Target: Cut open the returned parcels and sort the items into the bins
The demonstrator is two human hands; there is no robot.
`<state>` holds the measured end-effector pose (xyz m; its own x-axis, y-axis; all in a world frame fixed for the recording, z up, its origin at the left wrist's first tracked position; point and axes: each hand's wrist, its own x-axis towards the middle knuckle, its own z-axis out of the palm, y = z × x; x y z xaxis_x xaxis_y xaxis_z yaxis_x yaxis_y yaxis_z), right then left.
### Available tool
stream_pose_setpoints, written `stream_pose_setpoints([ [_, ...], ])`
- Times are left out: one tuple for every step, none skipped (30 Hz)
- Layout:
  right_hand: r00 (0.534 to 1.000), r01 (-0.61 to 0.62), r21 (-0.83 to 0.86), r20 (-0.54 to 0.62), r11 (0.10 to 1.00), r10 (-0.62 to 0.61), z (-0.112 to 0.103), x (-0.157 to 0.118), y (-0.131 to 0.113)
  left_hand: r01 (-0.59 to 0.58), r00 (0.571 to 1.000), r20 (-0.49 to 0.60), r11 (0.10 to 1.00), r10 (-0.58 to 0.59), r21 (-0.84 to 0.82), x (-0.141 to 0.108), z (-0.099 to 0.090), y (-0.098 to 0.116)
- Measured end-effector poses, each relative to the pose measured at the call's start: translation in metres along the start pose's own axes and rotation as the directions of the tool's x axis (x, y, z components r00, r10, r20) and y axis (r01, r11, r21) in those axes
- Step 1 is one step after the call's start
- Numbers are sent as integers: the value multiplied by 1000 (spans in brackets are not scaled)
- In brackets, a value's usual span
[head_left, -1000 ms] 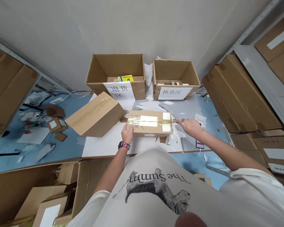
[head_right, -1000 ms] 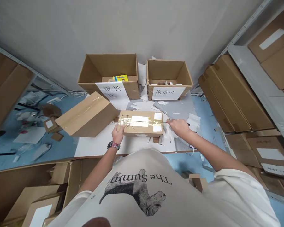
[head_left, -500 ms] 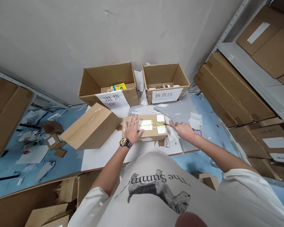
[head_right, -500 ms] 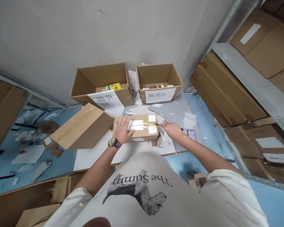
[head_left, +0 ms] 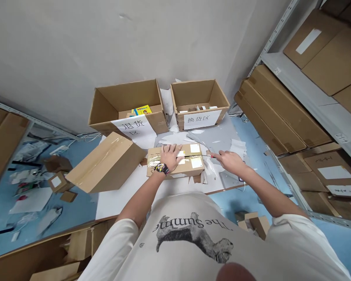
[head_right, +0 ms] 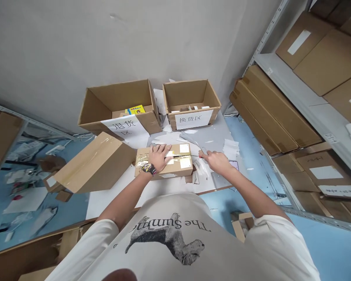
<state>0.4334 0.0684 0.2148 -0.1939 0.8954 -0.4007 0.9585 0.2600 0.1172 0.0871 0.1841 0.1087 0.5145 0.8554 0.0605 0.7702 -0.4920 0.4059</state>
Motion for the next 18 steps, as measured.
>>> stream_pose_setpoints([
  [1000, 1, 6, -8, 1000, -1, 3, -1, -3, -6, 1000, 5, 1000, 6, 3, 0, 0, 0],
  [1000, 4, 14, -20, 1000, -3, 6, 0, -6, -15, 1000, 12, 1000, 14, 4, 1, -1, 0],
  [999, 5, 22, -35, 1000, -4, 9, 1, -10, -22, 1000, 20, 1000, 22, 4, 2, -1, 0],
  [999, 3, 28, -51, 1000, -2, 12, 3, -14, -28, 999, 26, 1000, 28, 3, 3, -2, -1],
  [998, 0, 33, -69, 999, 2, 15, 6, -18, -31, 999, 31, 1000, 31, 1, 5, -3, -1],
  [996, -5, 35, -85, 999, 8, 19, 10, -20, -31, 999, 31, 1000, 31, -1, 6, -4, -1],
  [995, -10, 37, -97, 999, 13, 23, 14, -22, -32, 999, 30, 999, 32, -4, 6, -5, -1],
  [994, -11, 37, -105, 999, 15, 26, 17, -22, -33, 999, 28, 999, 33, -6, 7, -6, -1],
  [994, -11, 38, -111, 999, 15, 30, 21, -20, -35, 999, 25, 999, 35, -9, 8, -6, -1],
  [993, -12, 39, -115, 999, 17, 33, 24, -18, -39, 999, 26, 999, 40, -12, 8, -6, -1],
  [993, -22, 40, -118, 999, 27, 36, 26, -14, -42, 999, 27, 999, 43, -17, 8, -6, -1],
  [991, -43, 40, -123, 998, 48, 39, 28, -10, -45, 998, 30, 999, 46, -24, 8, -6, -2],
  [988, -77, 40, -133, 996, 82, 41, 29, -5, -47, 998, 30, 998, 48, -32, 8, -5, -2],
  [980, -123, 45, -151, 991, 129, 43, 30, 0, -48, 998, 27, 998, 49, -43, 7, -5, -3],
  [968, -169, 62, -175, 984, 177, 44, 31, 6, -50, 998, 21, 997, 51, -54, 6, -4, -3],
  [953, -205, 96, -205, 974, 221, 45, 32, 10, -51, 999, 13, 997, 52, -64, 5, -3, -3],
  [936, -226, 152, -238, 962, 258, 47, 34, 14, -49, 999, 4, 996, 50, -73, 4, -3, -3],
  [921, -226, 226, -267, 947, 284, 49, 35, 16, -48, 999, -3, 996, 48, -81, 3, -3, -2],
])
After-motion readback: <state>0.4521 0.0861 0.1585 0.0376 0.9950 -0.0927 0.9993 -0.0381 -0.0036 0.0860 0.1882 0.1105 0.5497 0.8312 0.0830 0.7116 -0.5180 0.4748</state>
